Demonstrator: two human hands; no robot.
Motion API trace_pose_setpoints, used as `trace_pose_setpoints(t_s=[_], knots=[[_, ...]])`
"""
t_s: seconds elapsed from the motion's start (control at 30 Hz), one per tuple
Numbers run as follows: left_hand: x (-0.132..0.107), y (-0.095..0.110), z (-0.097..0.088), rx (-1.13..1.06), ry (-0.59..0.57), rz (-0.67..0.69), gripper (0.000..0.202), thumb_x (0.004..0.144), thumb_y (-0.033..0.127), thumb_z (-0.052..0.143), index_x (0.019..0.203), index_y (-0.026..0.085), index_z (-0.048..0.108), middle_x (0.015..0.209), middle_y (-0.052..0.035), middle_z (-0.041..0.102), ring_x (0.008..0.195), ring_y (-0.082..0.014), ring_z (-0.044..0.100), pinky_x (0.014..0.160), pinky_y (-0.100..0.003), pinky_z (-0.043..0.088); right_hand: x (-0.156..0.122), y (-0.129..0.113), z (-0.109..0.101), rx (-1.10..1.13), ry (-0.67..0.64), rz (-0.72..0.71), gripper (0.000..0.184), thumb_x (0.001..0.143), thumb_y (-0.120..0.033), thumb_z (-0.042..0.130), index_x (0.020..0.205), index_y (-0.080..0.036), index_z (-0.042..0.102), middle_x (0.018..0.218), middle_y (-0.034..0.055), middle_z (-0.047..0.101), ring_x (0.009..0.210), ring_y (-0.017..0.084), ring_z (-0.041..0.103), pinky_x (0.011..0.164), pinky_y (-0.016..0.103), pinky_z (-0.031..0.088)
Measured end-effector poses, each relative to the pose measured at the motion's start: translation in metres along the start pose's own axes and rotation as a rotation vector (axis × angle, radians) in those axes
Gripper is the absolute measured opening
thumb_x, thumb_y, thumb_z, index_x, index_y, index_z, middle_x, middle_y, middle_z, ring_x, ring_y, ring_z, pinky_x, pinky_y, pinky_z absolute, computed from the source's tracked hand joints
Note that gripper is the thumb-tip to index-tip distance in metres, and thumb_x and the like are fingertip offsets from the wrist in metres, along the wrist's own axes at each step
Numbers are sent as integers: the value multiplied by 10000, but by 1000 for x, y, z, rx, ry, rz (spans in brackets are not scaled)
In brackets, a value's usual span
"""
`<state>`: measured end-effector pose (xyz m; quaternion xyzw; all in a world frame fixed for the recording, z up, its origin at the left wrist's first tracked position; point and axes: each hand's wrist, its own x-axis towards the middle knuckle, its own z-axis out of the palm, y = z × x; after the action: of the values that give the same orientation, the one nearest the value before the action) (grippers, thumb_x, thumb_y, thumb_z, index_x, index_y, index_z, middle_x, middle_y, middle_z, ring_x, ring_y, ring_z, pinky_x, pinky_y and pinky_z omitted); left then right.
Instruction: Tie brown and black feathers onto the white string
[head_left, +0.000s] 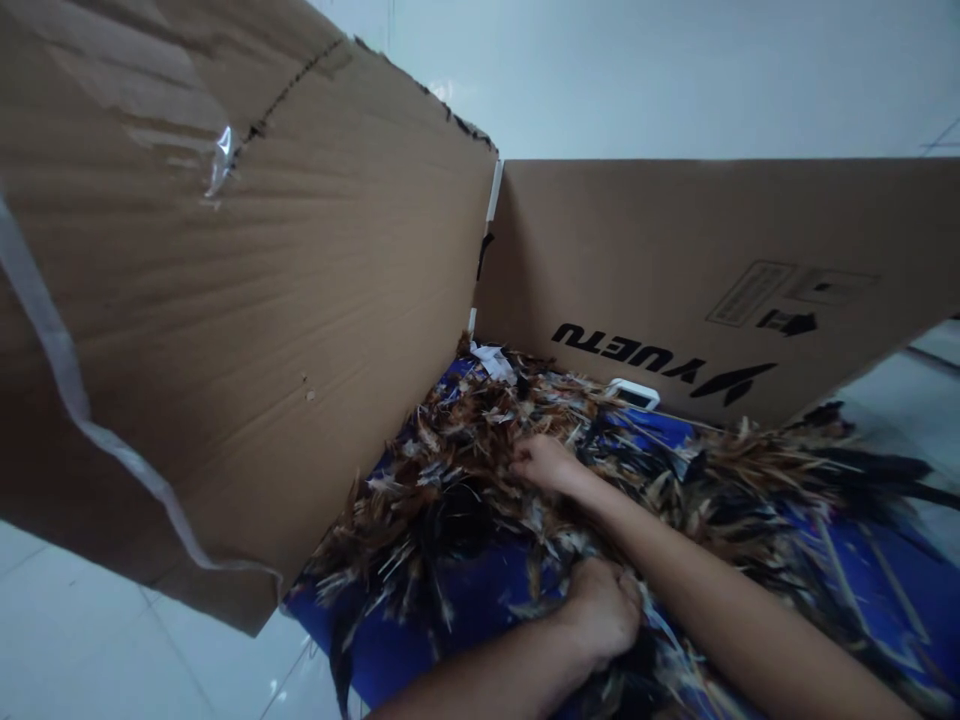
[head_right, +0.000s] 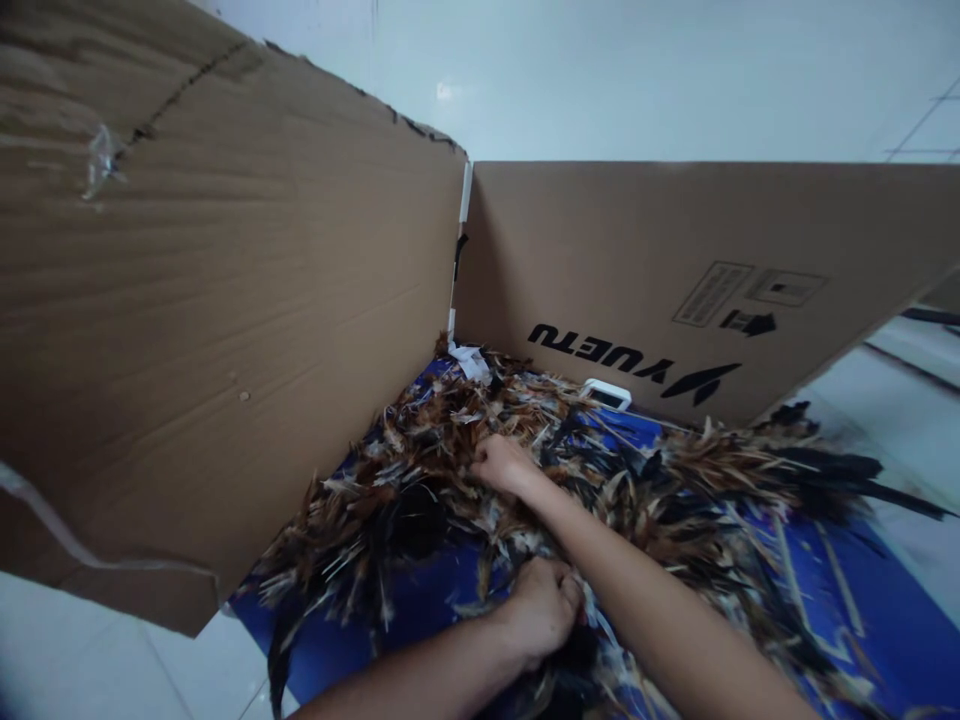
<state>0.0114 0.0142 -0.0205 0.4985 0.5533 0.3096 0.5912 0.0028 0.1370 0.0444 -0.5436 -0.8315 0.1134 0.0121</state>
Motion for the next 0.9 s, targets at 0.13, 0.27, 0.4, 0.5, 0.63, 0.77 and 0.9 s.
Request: trace_pose_setpoints(t_s=[0.13, 0.27, 0.4, 0.5, 0.63, 0.77, 0.9], knots=[[1, -3, 2, -31, 4, 48, 234, 728, 166, 449, 494, 172, 449, 516, -6, 464, 490, -122, 402, 524, -246, 320, -6, 11, -20, -4, 61, 58, 154, 761, -269, 509, 723, -200, 641, 679, 2, 633, 677, 147, 588, 571, 213, 381], [0, -2, 2, -63, 0, 47, 227, 722, 146, 440, 496, 171, 428, 517, 4, 440, 485, -110, 388, 508, -236, 307, -15, 10, -26, -137, 341, 147, 230, 771, -214, 491, 958, -193, 624, 944, 82, 658, 805, 198, 610, 631, 253, 399], [-5, 3, -1, -25, -2, 3, 209, 750, 168, 435, 605, 129, 580, 622, -48, 571, 555, -141, 470, 571, -261, 385, -10, -7, -6, -87, 198, 109, 243, 827, -365, 473, 834, -206, 657, 839, 87, 679, 823, 211, 631, 680, 269, 419], [-10, 7, -5, -128, -9, 158, 285, 765, 199, 465, 947, 113, 666, 945, -101, 663, 803, -204, 571, 741, -299, 441, 2, -18, 10, -30, 65, 178, 346, 758, -496, 542, 786, -177, 674, 843, 132, 682, 827, 244, 636, 664, 293, 432], [-7, 4, -3, -127, -3, 121, 298, 767, 214, 469, 949, 95, 673, 935, -114, 669, 777, -204, 579, 728, -306, 444, 11, -15, 12, 51, 40, 204, 231, 698, -381, 603, 728, -167, 684, 762, 97, 683, 746, 213, 634, 599, 260, 417], [2, -4, 3, 9, 9, -18, 233, 752, 167, 448, 653, 92, 645, 609, -60, 589, 520, -129, 457, 549, -254, 365, 4, -1, -9, 138, 59, 152, 241, 740, -382, 550, 671, -184, 670, 676, 16, 657, 680, 145, 604, 565, 209, 393], [3, -4, 3, -18, -14, -7, 236, 753, 169, 435, 629, 107, 626, 556, -27, 529, 493, -118, 398, 536, -253, 321, -14, 9, -38, 181, 143, 98, 191, 696, -359, 596, 655, -178, 642, 603, -11, 614, 602, 128, 557, 540, 208, 371]])
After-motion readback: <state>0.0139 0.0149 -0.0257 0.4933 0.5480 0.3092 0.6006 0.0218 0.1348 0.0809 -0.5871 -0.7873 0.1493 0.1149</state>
